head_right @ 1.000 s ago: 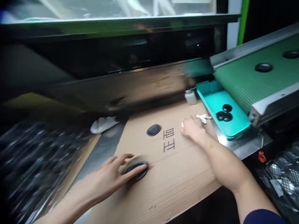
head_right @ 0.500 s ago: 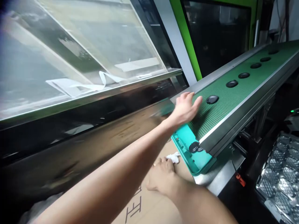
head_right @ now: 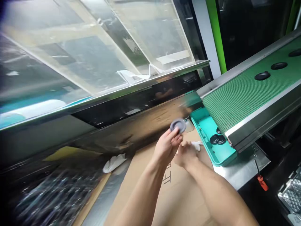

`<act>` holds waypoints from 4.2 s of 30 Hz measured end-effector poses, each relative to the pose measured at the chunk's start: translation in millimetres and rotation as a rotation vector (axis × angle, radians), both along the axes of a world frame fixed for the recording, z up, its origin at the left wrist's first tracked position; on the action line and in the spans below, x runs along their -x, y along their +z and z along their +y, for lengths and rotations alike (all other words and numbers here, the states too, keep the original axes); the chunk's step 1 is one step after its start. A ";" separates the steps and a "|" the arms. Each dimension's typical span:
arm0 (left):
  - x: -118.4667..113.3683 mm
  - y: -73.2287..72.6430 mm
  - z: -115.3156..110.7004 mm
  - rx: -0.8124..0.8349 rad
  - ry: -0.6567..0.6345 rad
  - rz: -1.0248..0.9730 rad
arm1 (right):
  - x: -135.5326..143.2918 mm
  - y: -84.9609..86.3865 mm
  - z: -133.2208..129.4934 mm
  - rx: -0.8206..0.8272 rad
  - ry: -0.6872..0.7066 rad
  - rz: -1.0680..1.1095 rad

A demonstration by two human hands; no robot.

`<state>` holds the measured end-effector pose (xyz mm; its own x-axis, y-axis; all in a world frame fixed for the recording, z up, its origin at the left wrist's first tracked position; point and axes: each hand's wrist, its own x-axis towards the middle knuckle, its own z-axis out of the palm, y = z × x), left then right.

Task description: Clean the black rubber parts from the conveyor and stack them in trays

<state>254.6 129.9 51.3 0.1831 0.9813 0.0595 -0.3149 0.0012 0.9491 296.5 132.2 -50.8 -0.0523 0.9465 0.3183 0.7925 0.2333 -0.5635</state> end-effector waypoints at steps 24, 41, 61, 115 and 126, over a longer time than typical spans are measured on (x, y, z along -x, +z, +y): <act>101.4 -103.9 -8.8 0.442 0.060 -0.546 | 45.2 8.6 -27.0 -0.101 0.044 -0.107; 107.2 -104.2 -5.1 0.411 0.194 -0.585 | 21.5 9.9 -22.1 0.056 0.161 0.072; 101.6 -109.0 -4.0 0.462 0.148 -0.644 | 26.3 24.7 -17.1 0.155 0.037 -0.067; 107.4 -109.3 -12.5 0.267 0.097 0.184 | 16.9 36.3 -24.1 -0.052 0.247 -0.419; 106.3 -105.7 -16.9 0.262 0.110 0.169 | 19.0 41.7 -27.4 -0.033 0.223 -0.422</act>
